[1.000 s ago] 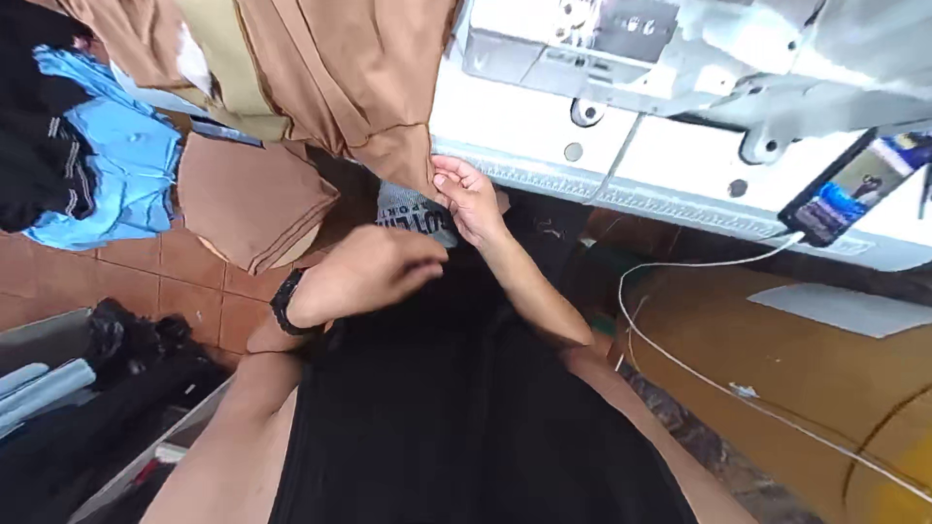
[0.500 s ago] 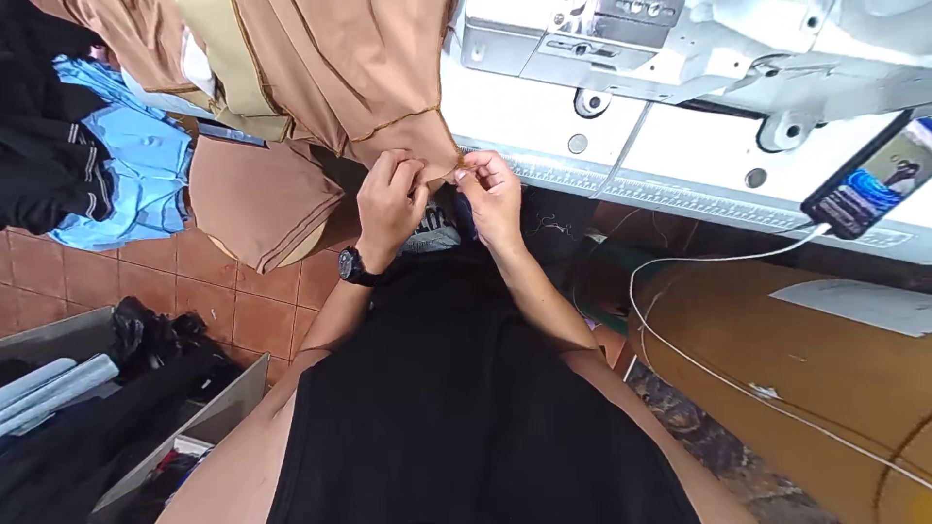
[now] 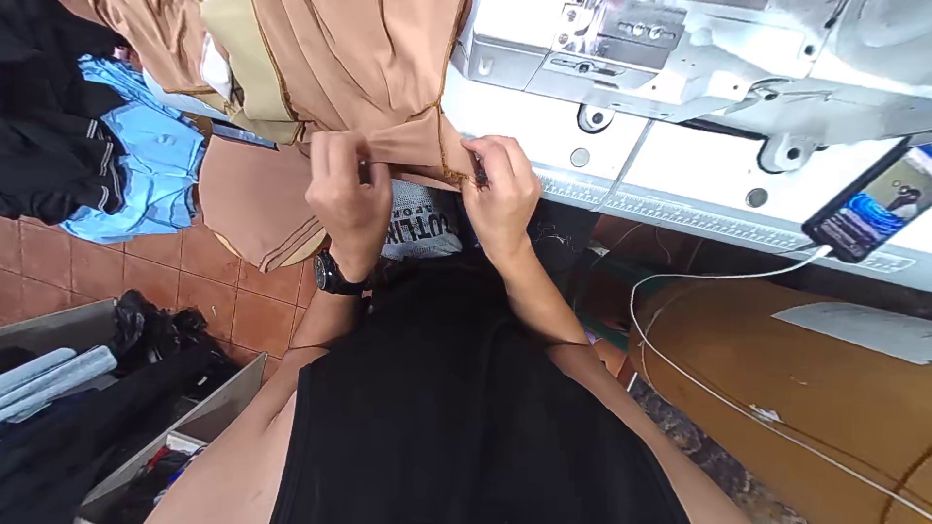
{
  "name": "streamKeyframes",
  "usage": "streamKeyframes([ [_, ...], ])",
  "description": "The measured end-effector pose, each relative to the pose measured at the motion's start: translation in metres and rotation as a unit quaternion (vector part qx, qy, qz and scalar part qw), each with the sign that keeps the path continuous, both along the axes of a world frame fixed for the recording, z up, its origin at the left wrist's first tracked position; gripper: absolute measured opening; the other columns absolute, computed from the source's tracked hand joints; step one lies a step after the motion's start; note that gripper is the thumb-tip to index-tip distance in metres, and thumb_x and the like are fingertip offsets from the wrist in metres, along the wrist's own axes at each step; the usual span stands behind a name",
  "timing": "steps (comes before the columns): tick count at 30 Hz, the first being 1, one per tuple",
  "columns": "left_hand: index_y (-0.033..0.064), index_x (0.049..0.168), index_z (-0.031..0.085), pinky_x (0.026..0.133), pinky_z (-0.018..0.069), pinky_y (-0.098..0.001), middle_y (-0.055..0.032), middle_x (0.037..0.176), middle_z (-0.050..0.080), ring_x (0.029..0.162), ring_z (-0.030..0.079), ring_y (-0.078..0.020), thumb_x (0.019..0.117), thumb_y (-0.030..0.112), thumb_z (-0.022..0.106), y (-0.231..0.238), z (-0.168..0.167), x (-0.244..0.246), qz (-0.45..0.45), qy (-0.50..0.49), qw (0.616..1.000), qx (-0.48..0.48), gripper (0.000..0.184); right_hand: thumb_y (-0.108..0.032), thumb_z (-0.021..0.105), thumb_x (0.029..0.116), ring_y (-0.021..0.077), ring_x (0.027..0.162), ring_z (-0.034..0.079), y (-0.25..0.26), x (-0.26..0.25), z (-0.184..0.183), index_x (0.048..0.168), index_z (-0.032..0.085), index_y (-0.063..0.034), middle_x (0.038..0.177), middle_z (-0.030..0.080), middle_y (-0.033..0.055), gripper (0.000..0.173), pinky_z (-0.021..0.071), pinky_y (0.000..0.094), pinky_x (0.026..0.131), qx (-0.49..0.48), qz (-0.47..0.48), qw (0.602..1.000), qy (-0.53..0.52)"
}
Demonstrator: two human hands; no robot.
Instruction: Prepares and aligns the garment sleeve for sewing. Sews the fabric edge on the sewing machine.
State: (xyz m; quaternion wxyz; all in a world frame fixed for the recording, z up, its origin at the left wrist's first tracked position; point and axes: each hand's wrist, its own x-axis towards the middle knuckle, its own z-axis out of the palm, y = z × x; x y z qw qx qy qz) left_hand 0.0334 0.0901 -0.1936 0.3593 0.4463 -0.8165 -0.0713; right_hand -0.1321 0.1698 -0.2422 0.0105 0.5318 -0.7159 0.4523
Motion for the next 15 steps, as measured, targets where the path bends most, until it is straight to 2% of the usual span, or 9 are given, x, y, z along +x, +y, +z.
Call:
streamKeyframes([
  [2, -0.0018, 0.107, 0.061, 0.071, 0.0548, -0.0246, -0.0097, 0.099, 0.061, 0.083, 0.062, -0.0122, 0.0962, 0.003, 0.063, -0.004, 0.001, 0.002, -0.033, 0.14, 0.987, 0.064, 0.012, 0.003, 0.071, 0.084, 0.0215, 0.081, 0.068, 0.0, -0.001, -0.005, 0.098, 0.071, 0.0013, 0.102, 0.068, 0.0162, 0.014, 0.0563, 0.0305, 0.062, -0.038, -0.001, 0.998, -0.045],
  [4, 0.0088, 0.113, 0.057, 0.077, 0.0563, -0.0217, 0.002, 0.102, 0.061, 0.088, 0.062, -0.0048, 0.0988, 0.002, 0.062, -0.001, 0.001, 0.001, -0.102, 0.342, 0.898, 0.257, 0.017, 0.008, 0.07, 0.0818, 0.0142, 0.078, 0.063, 0.003, 0.002, -0.011, 0.095, 0.062, 0.0014, 0.099, 0.063, 0.0126, 0.017, 0.0546, 0.0231, 0.058, -0.065, 0.048, 0.966, -0.244],
  [6, 0.0158, 0.113, 0.06, 0.086, 0.0594, -0.031, 0.0024, 0.103, 0.068, 0.093, 0.068, -0.009, 0.1021, 0.001, 0.052, -0.001, 0.004, 0.0, -0.125, 0.49, 0.727, 0.464, 0.02, 0.009, 0.067, 0.0861, 0.0064, 0.071, 0.064, 0.003, 0.004, -0.01, 0.102, 0.059, -0.0082, 0.096, 0.064, 0.0028, 0.025, 0.0565, 0.0208, 0.056, -0.077, 0.093, 0.852, -0.51],
  [7, 0.0153, 0.114, 0.062, 0.088, 0.0591, -0.0335, 0.0005, 0.105, 0.07, 0.095, 0.069, -0.0109, 0.1036, 0.002, 0.047, -0.002, 0.004, 0.0, -0.12, 0.506, 0.685, 0.51, 0.022, 0.007, 0.064, 0.0922, 0.0055, 0.073, 0.067, 0.003, 0.003, -0.006, 0.105, 0.062, -0.0125, 0.098, 0.068, 0.0003, 0.023, 0.0585, 0.0211, 0.059, -0.08, 0.11, 0.771, -0.623],
  [8, 0.0127, 0.114, 0.063, 0.086, 0.0593, -0.0314, 0.0008, 0.106, 0.07, 0.094, 0.069, -0.0097, 0.1038, 0.003, 0.047, -0.001, 0.003, 0.0, -0.121, 0.48, 0.711, 0.5, 0.022, 0.004, 0.06, 0.0976, 0.0052, 0.077, 0.069, 0.003, 0.001, -0.003, 0.107, 0.065, -0.0146, 0.099, 0.071, -0.0007, 0.021, 0.0589, 0.0205, 0.063, -0.084, 0.126, 0.698, -0.7],
  [9, 0.0079, 0.113, 0.066, 0.081, 0.0579, -0.0259, 0.0015, 0.107, 0.068, 0.091, 0.066, -0.0066, 0.1017, 0.0, 0.052, 0.001, -0.002, -0.002, -0.128, 0.416, 0.79, 0.433, 0.019, 0.0, 0.056, 0.1008, 0.0049, 0.078, 0.068, 0.003, 0.0, 0.0, 0.109, 0.067, -0.015, 0.099, 0.072, -0.0002, 0.021, 0.0576, 0.0194, 0.064, -0.092, 0.139, 0.648, -0.743],
  [11, -0.0008, 0.107, 0.074, 0.081, 0.0545, -0.0225, -0.0105, 0.111, 0.065, 0.094, 0.063, -0.0111, 0.0934, -0.001, 0.067, 0.005, -0.013, -0.004, -0.152, 0.217, 0.945, 0.194, 0.015, -0.004, 0.051, 0.1043, 0.004, 0.076, 0.066, 0.002, 0.003, 0.004, 0.112, 0.068, -0.0149, 0.098, 0.071, 0.0005, 0.022, 0.0534, 0.0171, 0.061, -0.107, 0.156, 0.615, -0.765],
  [13, -0.0018, 0.102, 0.077, 0.085, 0.0592, -0.0306, -0.0158, 0.103, 0.072, 0.096, 0.07, -0.0182, 0.0906, 0.002, 0.075, 0.005, -0.014, -0.007, -0.178, 0.134, 0.972, 0.071, 0.012, -0.007, 0.048, 0.1054, 0.0033, 0.074, 0.061, -0.001, 0.007, 0.003, 0.114, 0.067, -0.0161, 0.096, 0.067, -0.0008, 0.022, 0.0499, 0.0167, 0.06, -0.112, 0.169, 0.632, -0.748],
  [15, -0.0018, 0.101, 0.076, 0.083, 0.0591, -0.0268, -0.0082, 0.099, 0.074, 0.091, 0.07, -0.0102, 0.0966, 0.005, 0.069, -0.002, -0.009, -0.008, -0.207, 0.196, 0.943, 0.171, 0.01, -0.01, 0.051, 0.1052, 0.0013, 0.071, 0.058, -0.004, 0.008, 0.0, 0.114, 0.067, -0.0166, 0.095, 0.066, -0.0031, 0.02, 0.0477, 0.0166, 0.06, -0.111, 0.167, 0.675, -0.71],
])
